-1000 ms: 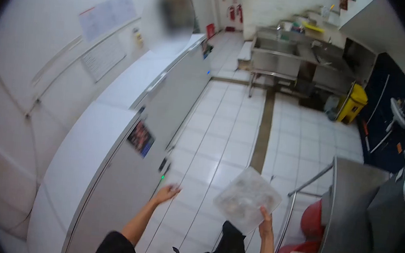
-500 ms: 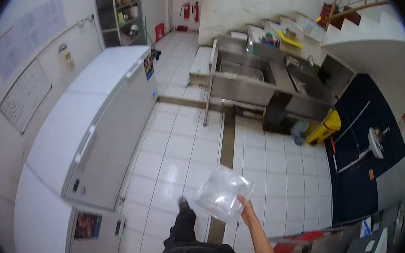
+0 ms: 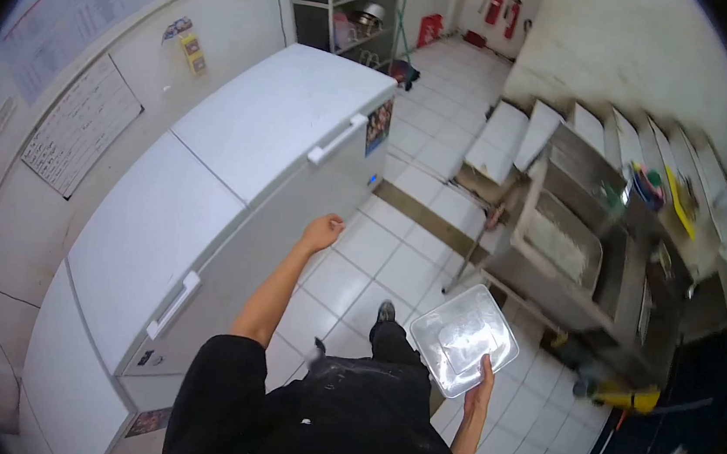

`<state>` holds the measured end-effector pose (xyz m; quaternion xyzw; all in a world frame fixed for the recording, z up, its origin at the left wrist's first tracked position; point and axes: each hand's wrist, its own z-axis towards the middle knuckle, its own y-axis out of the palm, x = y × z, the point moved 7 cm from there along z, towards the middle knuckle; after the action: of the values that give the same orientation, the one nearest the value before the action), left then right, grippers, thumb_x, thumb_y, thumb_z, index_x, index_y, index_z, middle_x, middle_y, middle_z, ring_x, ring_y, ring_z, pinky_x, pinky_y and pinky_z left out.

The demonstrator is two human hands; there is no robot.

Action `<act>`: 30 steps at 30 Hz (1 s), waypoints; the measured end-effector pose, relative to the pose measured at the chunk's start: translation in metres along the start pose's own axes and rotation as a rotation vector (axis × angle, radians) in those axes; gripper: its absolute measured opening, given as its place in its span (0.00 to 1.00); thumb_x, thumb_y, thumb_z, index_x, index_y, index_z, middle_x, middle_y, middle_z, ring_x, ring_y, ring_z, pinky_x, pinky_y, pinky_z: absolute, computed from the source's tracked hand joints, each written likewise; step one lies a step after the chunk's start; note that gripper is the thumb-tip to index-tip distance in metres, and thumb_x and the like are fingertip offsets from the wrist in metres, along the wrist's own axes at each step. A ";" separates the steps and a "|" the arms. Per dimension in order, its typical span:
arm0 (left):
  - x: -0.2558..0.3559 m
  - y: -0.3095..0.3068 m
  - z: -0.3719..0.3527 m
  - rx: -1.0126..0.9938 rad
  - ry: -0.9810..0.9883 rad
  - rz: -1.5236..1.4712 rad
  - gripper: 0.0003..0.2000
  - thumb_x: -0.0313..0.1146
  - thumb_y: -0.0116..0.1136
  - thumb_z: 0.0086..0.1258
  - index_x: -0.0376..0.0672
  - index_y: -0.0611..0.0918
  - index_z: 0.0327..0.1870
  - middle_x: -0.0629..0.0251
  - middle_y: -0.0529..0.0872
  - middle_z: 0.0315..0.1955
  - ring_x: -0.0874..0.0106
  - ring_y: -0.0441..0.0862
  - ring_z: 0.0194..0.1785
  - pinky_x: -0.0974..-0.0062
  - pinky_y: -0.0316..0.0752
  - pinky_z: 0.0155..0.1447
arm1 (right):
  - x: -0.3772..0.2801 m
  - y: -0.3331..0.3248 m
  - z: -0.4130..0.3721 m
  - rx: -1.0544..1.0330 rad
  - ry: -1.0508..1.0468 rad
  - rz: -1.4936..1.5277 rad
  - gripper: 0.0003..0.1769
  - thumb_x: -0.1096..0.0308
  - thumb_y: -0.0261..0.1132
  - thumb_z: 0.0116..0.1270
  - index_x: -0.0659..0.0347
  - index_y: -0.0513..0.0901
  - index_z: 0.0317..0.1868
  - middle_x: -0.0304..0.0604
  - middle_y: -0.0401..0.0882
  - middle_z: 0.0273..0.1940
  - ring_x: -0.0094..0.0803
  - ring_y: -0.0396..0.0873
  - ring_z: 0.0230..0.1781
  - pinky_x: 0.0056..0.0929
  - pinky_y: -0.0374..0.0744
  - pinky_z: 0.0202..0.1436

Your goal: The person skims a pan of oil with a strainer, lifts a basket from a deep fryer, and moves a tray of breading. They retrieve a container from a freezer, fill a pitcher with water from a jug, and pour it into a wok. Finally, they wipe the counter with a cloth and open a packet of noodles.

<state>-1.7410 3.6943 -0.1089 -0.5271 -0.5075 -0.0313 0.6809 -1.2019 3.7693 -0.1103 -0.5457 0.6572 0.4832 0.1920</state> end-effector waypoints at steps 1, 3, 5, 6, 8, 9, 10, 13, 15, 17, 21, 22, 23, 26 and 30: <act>0.010 0.001 0.036 0.009 0.018 0.042 0.15 0.44 0.55 0.64 0.45 0.82 0.44 0.55 0.86 0.36 0.58 0.82 0.45 0.62 0.75 0.50 | -0.014 0.025 0.040 -0.067 -0.019 -0.030 0.36 0.53 0.63 0.64 0.67 0.64 0.64 0.46 0.70 0.61 0.38 0.68 0.62 0.35 0.64 0.67; 0.019 -0.010 0.101 0.031 0.005 0.085 0.14 0.43 0.55 0.64 0.44 0.82 0.43 0.56 0.87 0.35 0.58 0.83 0.43 0.62 0.75 0.49 | -0.045 0.088 0.112 -0.164 0.026 -0.089 0.39 0.52 0.65 0.62 0.67 0.62 0.66 0.46 0.67 0.63 0.38 0.64 0.65 0.36 0.61 0.69; 0.014 -0.005 0.151 -0.053 -0.113 0.061 0.16 0.41 0.57 0.61 0.44 0.80 0.48 0.55 0.85 0.42 0.58 0.80 0.49 0.61 0.74 0.52 | -0.067 0.136 0.189 -0.150 0.027 -0.153 0.40 0.53 0.66 0.61 0.68 0.61 0.66 0.49 0.68 0.62 0.40 0.67 0.63 0.37 0.64 0.67; 0.010 -0.006 0.174 -0.037 -0.149 0.020 0.16 0.41 0.57 0.61 0.44 0.80 0.48 0.55 0.85 0.42 0.58 0.80 0.49 0.61 0.74 0.52 | -0.081 0.157 0.230 -0.125 0.006 -0.194 0.42 0.53 0.67 0.60 0.70 0.60 0.66 0.51 0.68 0.61 0.42 0.69 0.61 0.37 0.66 0.65; 0.008 -0.031 0.215 0.310 -0.043 0.264 0.23 0.40 0.59 0.58 0.42 0.76 0.54 0.54 0.79 0.51 0.57 0.75 0.56 0.60 0.73 0.55 | -0.110 0.218 0.291 -0.203 -0.010 -0.266 0.42 0.52 0.67 0.60 0.71 0.61 0.65 0.52 0.68 0.61 0.42 0.69 0.60 0.38 0.66 0.65; -0.003 -0.027 0.233 0.323 -0.079 0.247 0.23 0.40 0.59 0.58 0.42 0.76 0.54 0.54 0.79 0.51 0.57 0.75 0.56 0.60 0.73 0.55 | -0.121 0.249 0.313 -0.218 0.024 -0.279 0.42 0.51 0.67 0.60 0.71 0.61 0.65 0.52 0.68 0.61 0.42 0.69 0.60 0.38 0.65 0.65; -0.016 -0.026 0.258 0.348 -0.122 0.308 0.26 0.40 0.61 0.56 0.42 0.74 0.56 0.53 0.75 0.54 0.56 0.72 0.59 0.61 0.72 0.57 | -0.127 0.279 0.333 -0.233 0.055 -0.281 0.43 0.51 0.67 0.60 0.71 0.61 0.66 0.52 0.68 0.61 0.42 0.69 0.61 0.39 0.65 0.66; -0.047 -0.012 0.305 0.366 -0.239 0.372 0.28 0.42 0.61 0.56 0.39 0.73 0.57 0.49 0.74 0.55 0.53 0.70 0.60 0.60 0.70 0.60 | -0.133 0.332 0.412 -0.263 0.054 -0.311 0.41 0.53 0.67 0.60 0.68 0.61 0.66 0.49 0.67 0.62 0.42 0.68 0.62 0.40 0.66 0.65; -0.061 -0.025 0.345 0.406 -0.329 0.356 0.27 0.43 0.60 0.57 0.37 0.74 0.56 0.47 0.75 0.53 0.52 0.71 0.59 0.60 0.69 0.61 | -0.143 0.383 0.452 -0.283 0.015 -0.270 0.40 0.54 0.66 0.61 0.64 0.61 0.67 0.48 0.66 0.64 0.43 0.67 0.63 0.42 0.67 0.66; -0.096 -0.014 0.361 0.018 -0.504 0.039 0.27 0.51 0.58 0.59 0.37 0.78 0.52 0.46 0.80 0.48 0.50 0.75 0.55 0.57 0.71 0.58 | -0.147 0.431 0.508 -0.337 -0.094 -0.320 0.40 0.55 0.64 0.62 0.63 0.59 0.69 0.48 0.64 0.66 0.45 0.65 0.65 0.43 0.64 0.68; -0.056 -0.072 0.354 -0.081 -0.481 0.169 0.29 0.59 0.52 0.63 0.38 0.82 0.44 0.46 0.83 0.39 0.51 0.79 0.49 0.56 0.72 0.55 | -0.129 0.487 0.560 -0.339 0.208 -0.342 0.40 0.51 0.63 0.63 0.62 0.59 0.69 0.47 0.64 0.66 0.44 0.65 0.65 0.41 0.62 0.69; -0.026 -0.112 0.351 -0.062 -0.446 0.141 0.29 0.60 0.52 0.63 0.37 0.82 0.43 0.45 0.83 0.39 0.51 0.79 0.47 0.56 0.72 0.53 | -0.130 0.511 0.563 -0.352 0.211 -0.385 0.40 0.50 0.63 0.62 0.63 0.60 0.68 0.48 0.65 0.65 0.44 0.66 0.65 0.41 0.64 0.68; 0.011 -0.163 0.355 -0.041 -0.412 0.111 0.29 0.60 0.52 0.63 0.37 0.82 0.42 0.45 0.83 0.38 0.51 0.80 0.45 0.56 0.72 0.52 | -0.129 0.536 0.572 -0.369 0.214 -0.428 0.40 0.49 0.62 0.62 0.64 0.61 0.68 0.48 0.66 0.64 0.44 0.66 0.64 0.40 0.65 0.67; 0.096 -0.307 0.369 0.190 -0.325 0.202 0.23 0.54 0.55 0.65 0.38 0.83 0.39 0.51 0.82 0.26 0.58 0.80 0.31 0.62 0.71 0.39 | -0.119 0.592 0.627 -0.317 0.318 -0.613 0.39 0.50 0.64 0.61 0.66 0.63 0.66 0.48 0.70 0.62 0.42 0.68 0.62 0.39 0.68 0.64; 0.146 -0.448 0.392 0.600 -0.494 0.486 0.22 0.53 0.48 0.69 0.41 0.84 0.38 0.52 0.79 0.18 0.54 0.79 0.26 0.63 0.71 0.33 | -0.068 0.694 0.713 -0.624 0.275 -0.887 0.47 0.50 0.68 0.57 0.71 0.58 0.67 0.53 0.66 0.62 0.42 0.66 0.63 0.38 0.66 0.65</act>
<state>-2.1873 3.8619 0.2762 -0.4019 -0.5028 0.4042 0.6498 -2.0023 4.3639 -0.0895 -0.8588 0.2097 0.4520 0.1188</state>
